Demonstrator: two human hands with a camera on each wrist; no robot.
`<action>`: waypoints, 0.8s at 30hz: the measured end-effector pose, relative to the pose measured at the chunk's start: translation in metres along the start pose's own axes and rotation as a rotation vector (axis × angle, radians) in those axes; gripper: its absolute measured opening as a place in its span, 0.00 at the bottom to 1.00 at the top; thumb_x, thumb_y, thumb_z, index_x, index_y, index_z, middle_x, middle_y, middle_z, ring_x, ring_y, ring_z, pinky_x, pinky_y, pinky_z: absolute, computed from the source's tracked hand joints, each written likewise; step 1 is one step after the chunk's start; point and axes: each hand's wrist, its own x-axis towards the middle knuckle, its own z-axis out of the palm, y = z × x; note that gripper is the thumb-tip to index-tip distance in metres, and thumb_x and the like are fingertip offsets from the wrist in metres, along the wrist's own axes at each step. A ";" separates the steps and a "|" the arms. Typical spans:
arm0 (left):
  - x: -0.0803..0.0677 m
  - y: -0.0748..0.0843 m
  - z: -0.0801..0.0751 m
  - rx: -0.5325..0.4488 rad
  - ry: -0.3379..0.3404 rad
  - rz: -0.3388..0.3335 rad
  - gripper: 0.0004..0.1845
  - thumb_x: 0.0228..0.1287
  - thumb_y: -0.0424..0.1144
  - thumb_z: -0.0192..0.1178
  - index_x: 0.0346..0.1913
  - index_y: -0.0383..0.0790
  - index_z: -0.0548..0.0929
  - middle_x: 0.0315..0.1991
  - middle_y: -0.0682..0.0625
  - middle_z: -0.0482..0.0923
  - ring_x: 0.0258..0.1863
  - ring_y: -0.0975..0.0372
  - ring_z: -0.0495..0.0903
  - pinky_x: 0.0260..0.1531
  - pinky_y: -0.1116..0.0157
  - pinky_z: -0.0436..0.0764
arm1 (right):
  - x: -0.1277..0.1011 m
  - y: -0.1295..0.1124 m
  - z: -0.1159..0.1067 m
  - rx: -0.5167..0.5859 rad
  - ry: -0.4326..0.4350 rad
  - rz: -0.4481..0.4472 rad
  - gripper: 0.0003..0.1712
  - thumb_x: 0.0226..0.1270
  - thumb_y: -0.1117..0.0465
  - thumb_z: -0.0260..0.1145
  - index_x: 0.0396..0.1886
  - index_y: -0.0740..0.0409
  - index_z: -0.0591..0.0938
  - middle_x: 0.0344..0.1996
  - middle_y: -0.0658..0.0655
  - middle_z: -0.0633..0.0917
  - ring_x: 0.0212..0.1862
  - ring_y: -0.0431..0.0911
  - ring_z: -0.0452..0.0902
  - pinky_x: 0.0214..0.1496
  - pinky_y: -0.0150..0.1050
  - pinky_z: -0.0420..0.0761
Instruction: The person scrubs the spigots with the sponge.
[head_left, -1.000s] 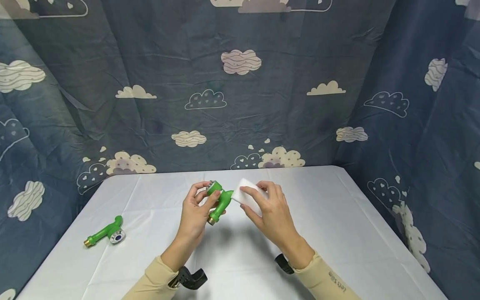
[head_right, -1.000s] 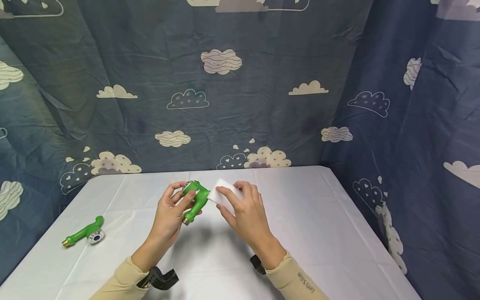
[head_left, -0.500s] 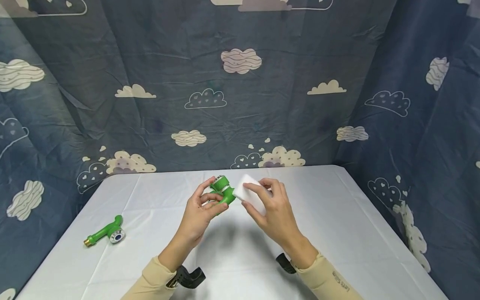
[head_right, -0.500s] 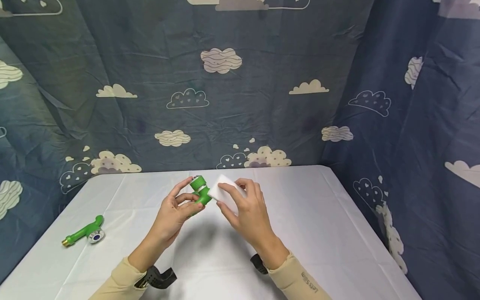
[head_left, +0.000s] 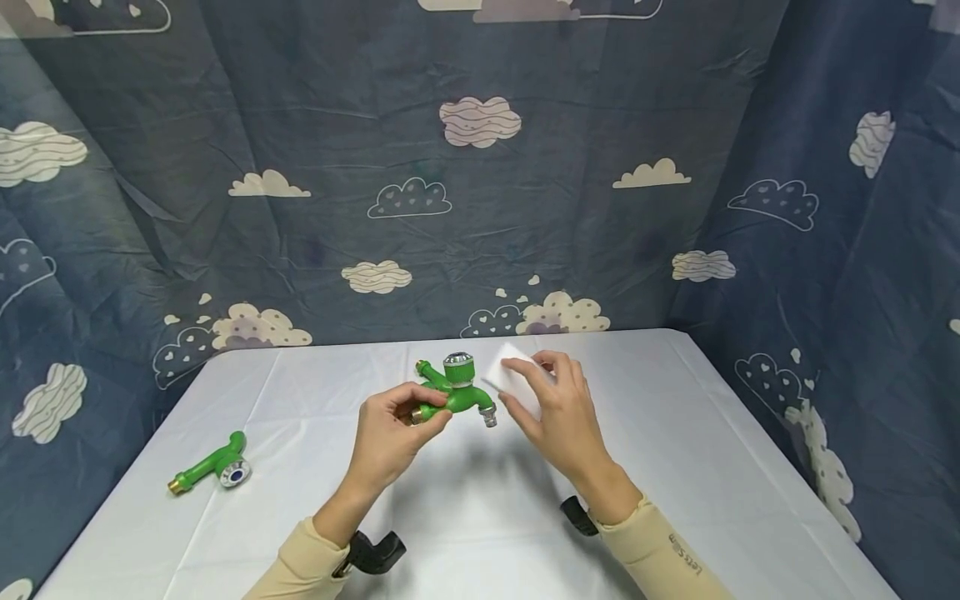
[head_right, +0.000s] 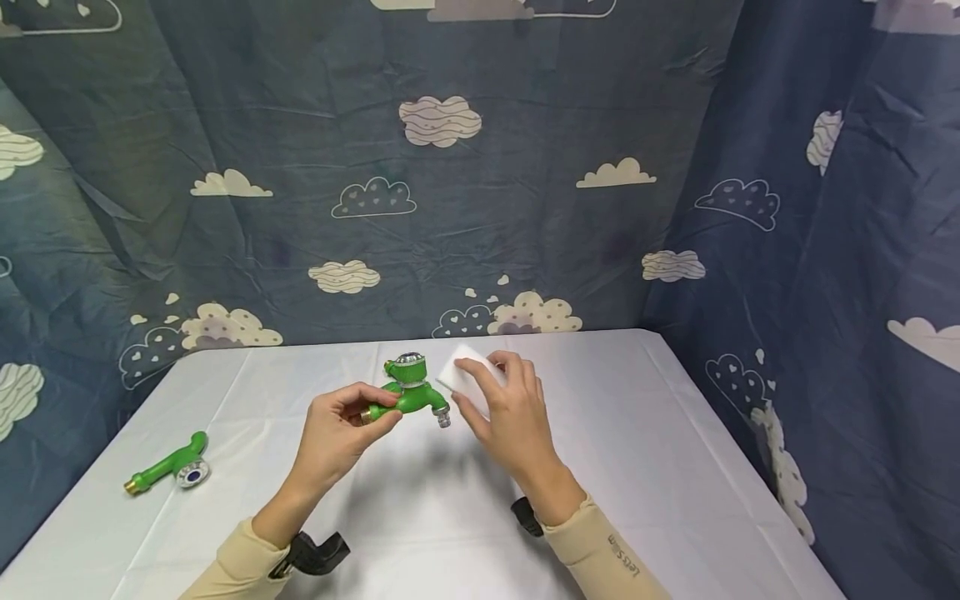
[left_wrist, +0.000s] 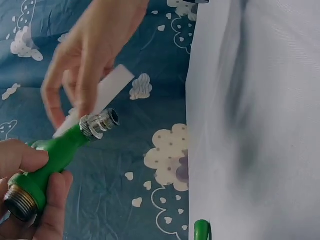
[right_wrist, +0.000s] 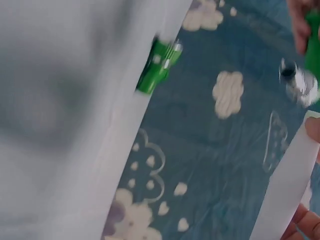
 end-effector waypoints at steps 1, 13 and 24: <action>0.000 0.000 0.000 0.002 0.003 0.000 0.08 0.57 0.25 0.78 0.36 0.39 0.92 0.38 0.43 0.92 0.31 0.68 0.85 0.29 0.76 0.81 | 0.001 0.002 -0.001 0.008 0.007 0.029 0.27 0.64 0.55 0.82 0.62 0.44 0.86 0.54 0.64 0.79 0.52 0.60 0.76 0.52 0.54 0.79; -0.006 -0.001 0.007 0.006 -0.086 0.180 0.09 0.57 0.24 0.78 0.39 0.38 0.93 0.38 0.44 0.93 0.34 0.68 0.90 0.33 0.71 0.89 | 0.001 -0.024 -0.008 0.162 0.017 -0.113 0.25 0.72 0.51 0.76 0.66 0.42 0.83 0.58 0.62 0.78 0.56 0.56 0.74 0.47 0.48 0.84; -0.001 0.007 -0.004 -0.325 -0.037 0.014 0.06 0.63 0.20 0.72 0.36 0.33 0.87 0.41 0.49 0.92 0.37 0.64 0.92 0.39 0.70 0.91 | 0.008 0.007 -0.016 0.318 0.088 0.201 0.25 0.69 0.60 0.77 0.65 0.50 0.83 0.59 0.63 0.79 0.59 0.56 0.75 0.50 0.54 0.83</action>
